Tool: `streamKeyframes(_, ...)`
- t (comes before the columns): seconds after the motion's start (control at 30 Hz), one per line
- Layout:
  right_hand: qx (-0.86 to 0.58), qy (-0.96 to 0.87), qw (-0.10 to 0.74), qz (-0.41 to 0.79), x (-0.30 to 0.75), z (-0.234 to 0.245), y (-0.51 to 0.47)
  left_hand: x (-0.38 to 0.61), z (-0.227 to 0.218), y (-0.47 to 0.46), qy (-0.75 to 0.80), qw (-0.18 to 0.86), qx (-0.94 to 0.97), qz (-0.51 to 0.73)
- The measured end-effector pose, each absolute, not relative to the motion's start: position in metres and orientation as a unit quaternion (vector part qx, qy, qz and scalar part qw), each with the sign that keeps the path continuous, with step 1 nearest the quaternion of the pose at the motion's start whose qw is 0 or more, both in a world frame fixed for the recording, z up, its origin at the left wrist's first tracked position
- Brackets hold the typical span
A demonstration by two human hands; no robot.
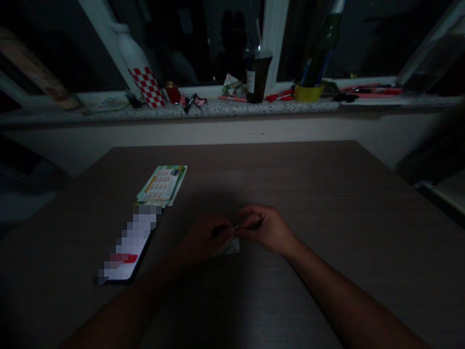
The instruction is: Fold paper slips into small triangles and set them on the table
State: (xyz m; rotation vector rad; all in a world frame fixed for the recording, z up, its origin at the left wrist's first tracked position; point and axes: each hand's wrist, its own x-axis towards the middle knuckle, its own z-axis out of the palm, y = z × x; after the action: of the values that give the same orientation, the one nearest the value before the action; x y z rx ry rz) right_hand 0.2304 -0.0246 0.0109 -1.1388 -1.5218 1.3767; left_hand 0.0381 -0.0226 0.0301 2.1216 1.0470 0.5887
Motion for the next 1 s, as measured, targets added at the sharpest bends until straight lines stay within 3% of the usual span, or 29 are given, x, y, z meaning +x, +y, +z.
streamKeyframes(0.13, -0.422, -0.576, 0.36, 0.601, 0.2308, 0.0106, -0.0251, 0.0386, 0.0293, -0.0241, 0.392, 0.406, 0.795, 0.222)
streamKeyframes(0.3, -0.365, -0.512, 0.386, 0.675, 0.2328, 0.0131, -0.0232, 0.0381, 0.0305, -0.0258, 0.404, 0.531, 0.698, 0.262)
streamKeyframes(0.53, -0.336, -0.573, 0.353, 0.659, 0.2356, 0.0159, -0.0241, 0.0391, 0.0302, -0.0266, 0.387, 0.63, 0.611, 0.284)
streamKeyframes(1.0, -0.338, -0.565, 0.326, 0.679, 0.2309, 0.0145, -0.0281, 0.0438, 0.0256, -0.0285, 0.38, 0.636, 0.617, 0.266)
